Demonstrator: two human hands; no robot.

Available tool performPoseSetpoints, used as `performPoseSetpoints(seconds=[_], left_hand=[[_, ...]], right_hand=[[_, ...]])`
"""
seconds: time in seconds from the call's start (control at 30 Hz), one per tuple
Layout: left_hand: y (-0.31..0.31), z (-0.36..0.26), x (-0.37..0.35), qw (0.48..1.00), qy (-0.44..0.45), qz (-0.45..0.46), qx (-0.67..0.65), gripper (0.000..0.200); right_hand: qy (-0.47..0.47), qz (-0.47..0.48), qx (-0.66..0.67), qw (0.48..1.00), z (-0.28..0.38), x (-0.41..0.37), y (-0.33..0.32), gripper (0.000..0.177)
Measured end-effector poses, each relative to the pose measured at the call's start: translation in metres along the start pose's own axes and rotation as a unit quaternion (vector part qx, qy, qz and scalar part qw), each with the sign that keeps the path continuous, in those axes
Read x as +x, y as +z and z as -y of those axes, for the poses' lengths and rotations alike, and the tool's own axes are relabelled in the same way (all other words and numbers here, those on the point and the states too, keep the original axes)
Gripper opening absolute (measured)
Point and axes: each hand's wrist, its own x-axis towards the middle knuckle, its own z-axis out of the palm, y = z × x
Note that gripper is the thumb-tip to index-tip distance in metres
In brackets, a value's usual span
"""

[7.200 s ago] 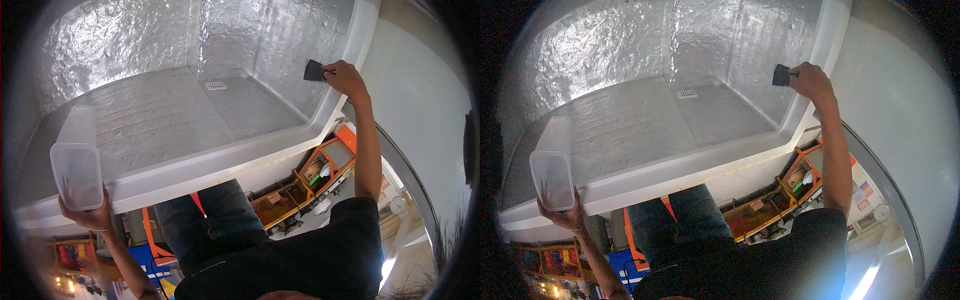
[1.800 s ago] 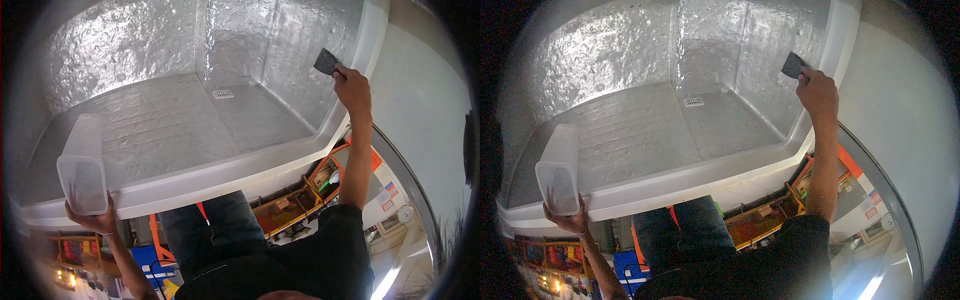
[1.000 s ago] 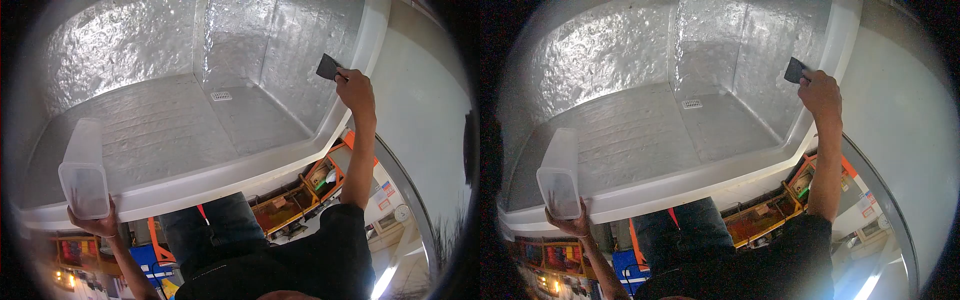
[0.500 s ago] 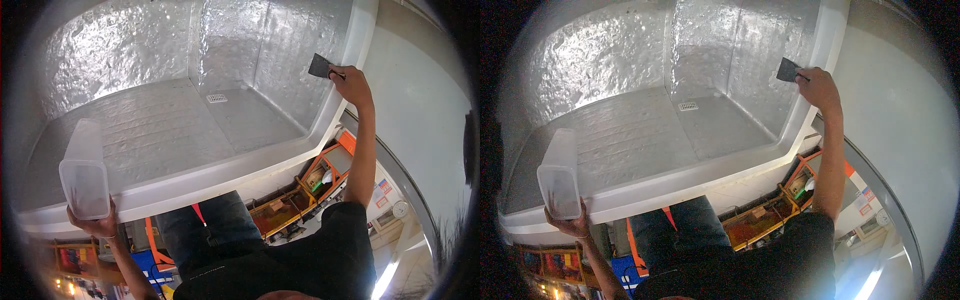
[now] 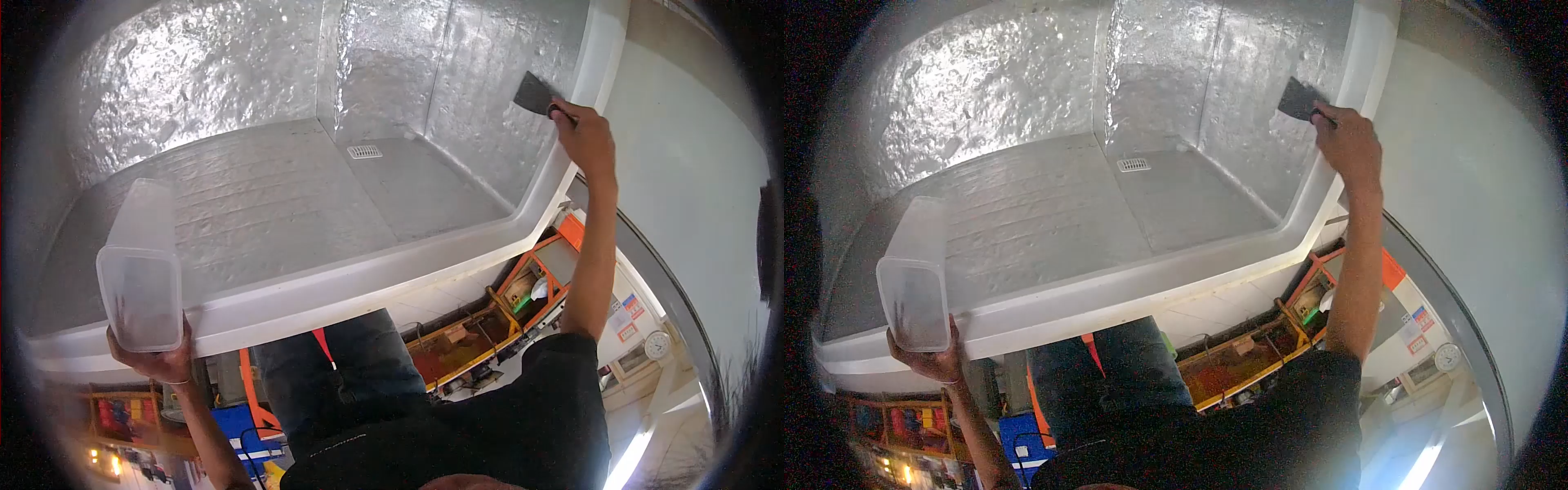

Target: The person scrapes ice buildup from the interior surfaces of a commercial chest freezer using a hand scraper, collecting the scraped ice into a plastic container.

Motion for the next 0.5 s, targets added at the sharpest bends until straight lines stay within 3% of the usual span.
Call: performPoseSetpoints(seconds=[0.33,0.5], left_hand=[[0.002,0.009,-0.002,1.0,0.001,-0.001,-0.001,0.109],[0.002,-0.004,0.005,1.0,0.009,0.007,-0.016,0.111]], right_hand=[[0.032,0.023,-0.006,0.999,0.004,0.018,-0.008,0.027],[-0.048,0.07,0.031,0.996,-0.005,0.035,0.018,0.028]])
